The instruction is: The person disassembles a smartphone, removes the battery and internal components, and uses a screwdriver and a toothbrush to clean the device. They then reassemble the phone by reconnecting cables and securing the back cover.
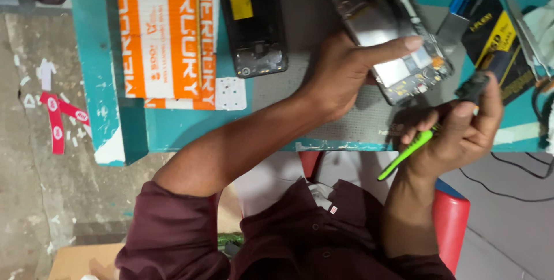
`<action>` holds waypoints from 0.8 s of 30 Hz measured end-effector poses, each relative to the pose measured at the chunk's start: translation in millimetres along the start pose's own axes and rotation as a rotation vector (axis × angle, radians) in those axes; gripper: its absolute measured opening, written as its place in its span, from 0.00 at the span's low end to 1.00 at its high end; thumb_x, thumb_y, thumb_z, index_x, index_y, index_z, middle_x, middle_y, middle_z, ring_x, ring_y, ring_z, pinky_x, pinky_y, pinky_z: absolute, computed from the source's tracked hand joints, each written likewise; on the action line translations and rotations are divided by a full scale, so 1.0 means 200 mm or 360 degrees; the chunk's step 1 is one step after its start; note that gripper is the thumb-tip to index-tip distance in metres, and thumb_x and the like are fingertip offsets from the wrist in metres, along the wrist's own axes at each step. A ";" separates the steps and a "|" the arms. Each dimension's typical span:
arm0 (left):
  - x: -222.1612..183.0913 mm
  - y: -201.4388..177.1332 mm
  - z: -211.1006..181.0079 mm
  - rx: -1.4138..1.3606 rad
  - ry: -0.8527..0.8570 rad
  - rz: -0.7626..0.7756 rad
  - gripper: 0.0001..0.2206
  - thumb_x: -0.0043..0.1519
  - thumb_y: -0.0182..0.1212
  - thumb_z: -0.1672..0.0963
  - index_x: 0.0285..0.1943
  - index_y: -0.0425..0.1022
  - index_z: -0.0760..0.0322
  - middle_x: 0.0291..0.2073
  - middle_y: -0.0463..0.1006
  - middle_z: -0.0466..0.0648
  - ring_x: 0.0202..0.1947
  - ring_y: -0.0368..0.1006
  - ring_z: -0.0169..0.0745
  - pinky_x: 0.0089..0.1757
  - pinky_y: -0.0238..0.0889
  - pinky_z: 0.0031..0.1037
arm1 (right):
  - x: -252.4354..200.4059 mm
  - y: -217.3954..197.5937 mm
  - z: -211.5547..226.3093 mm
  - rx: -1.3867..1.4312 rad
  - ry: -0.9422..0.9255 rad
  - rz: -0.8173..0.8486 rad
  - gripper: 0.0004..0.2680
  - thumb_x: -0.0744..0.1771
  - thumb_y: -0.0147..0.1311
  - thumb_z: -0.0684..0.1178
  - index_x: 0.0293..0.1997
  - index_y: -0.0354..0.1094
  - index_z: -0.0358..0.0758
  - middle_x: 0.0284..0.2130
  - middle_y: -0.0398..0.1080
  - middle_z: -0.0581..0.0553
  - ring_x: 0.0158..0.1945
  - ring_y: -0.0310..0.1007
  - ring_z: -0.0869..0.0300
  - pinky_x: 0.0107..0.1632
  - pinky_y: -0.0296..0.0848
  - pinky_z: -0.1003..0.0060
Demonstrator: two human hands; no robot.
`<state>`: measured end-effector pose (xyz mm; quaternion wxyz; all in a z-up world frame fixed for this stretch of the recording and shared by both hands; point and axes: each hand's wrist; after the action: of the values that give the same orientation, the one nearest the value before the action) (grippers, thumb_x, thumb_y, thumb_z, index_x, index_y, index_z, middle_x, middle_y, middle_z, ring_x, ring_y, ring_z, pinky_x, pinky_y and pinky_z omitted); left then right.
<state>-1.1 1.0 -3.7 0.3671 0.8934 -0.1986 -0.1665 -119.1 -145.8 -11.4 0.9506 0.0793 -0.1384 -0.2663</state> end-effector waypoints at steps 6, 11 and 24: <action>-0.01 0.03 -0.05 -0.0018 -0.0020 -0.0206 0.09 0.60 0.70 0.57 0.43 0.79 0.70 0.35 0.82 0.49 0.34 0.80 0.35 0.36 0.75 0.28 | -0.03 0.01 0.00 -0.0159 -0.0016 0.0083 0.15 0.78 0.52 0.49 0.71 0.59 0.29 0.23 0.65 0.43 0.18 0.62 0.63 0.23 0.63 0.70; -0.02 0.05 -0.08 0.0004 -0.0030 -0.0234 0.08 0.60 0.70 0.59 0.43 0.78 0.70 0.35 0.81 0.49 0.34 0.79 0.36 0.35 0.76 0.28 | -0.06 0.03 0.00 -0.0503 -0.0196 0.0218 0.14 0.77 0.53 0.44 0.71 0.61 0.30 0.23 0.68 0.44 0.20 0.64 0.64 0.26 0.63 0.74; -0.03 0.07 -0.10 -0.0108 -0.0067 -0.0176 0.08 0.60 0.70 0.59 0.44 0.78 0.70 0.37 0.81 0.50 0.36 0.80 0.37 0.37 0.78 0.30 | -0.06 0.07 -0.01 -0.0608 -0.0247 0.0023 0.14 0.77 0.53 0.40 0.72 0.58 0.30 0.25 0.68 0.45 0.23 0.67 0.66 0.27 0.68 0.73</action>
<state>-0.8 6.6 21.3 0.3831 0.8863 -0.1507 -0.2119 -121.5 -128.5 -13.3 0.9368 -0.1243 -0.1588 -0.2861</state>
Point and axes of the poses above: each hand's wrist, its own x-axis towards the middle knuckle, its own y-axis out of the palm, z = x × y
